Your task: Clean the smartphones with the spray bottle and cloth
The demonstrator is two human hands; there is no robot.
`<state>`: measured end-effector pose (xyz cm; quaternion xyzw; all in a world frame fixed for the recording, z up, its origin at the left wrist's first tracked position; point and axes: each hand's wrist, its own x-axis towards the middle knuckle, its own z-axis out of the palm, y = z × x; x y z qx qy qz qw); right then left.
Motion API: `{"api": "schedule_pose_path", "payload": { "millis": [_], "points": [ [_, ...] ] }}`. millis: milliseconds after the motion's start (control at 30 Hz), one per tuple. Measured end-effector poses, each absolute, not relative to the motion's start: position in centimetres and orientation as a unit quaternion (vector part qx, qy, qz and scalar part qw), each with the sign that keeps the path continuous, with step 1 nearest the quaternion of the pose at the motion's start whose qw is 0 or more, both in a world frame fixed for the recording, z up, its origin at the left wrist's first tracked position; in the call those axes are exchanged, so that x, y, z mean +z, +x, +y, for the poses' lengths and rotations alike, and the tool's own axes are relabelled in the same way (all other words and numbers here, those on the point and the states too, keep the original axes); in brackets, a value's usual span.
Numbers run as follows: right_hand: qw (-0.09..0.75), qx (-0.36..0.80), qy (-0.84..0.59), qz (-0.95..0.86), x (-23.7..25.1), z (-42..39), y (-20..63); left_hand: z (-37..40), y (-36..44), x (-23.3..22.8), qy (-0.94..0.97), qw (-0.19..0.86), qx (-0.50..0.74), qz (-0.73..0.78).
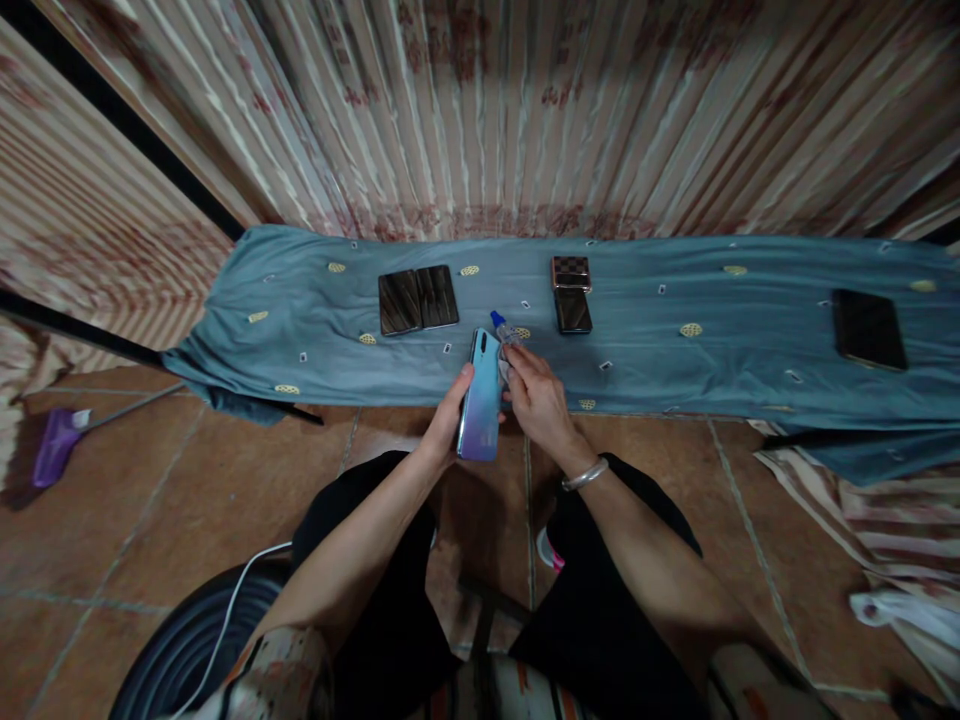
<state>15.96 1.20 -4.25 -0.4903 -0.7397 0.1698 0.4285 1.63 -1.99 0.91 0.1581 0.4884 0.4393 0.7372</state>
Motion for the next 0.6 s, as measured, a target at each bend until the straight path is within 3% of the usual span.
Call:
{"api": "schedule_pose_path", "payload": {
  "millis": [600],
  "points": [
    [0.418,0.089,-0.454,-0.782,-3.5,0.1,15.5,-1.6,2.5,0.8,0.171,0.710,0.485,0.481]
  ]
}}
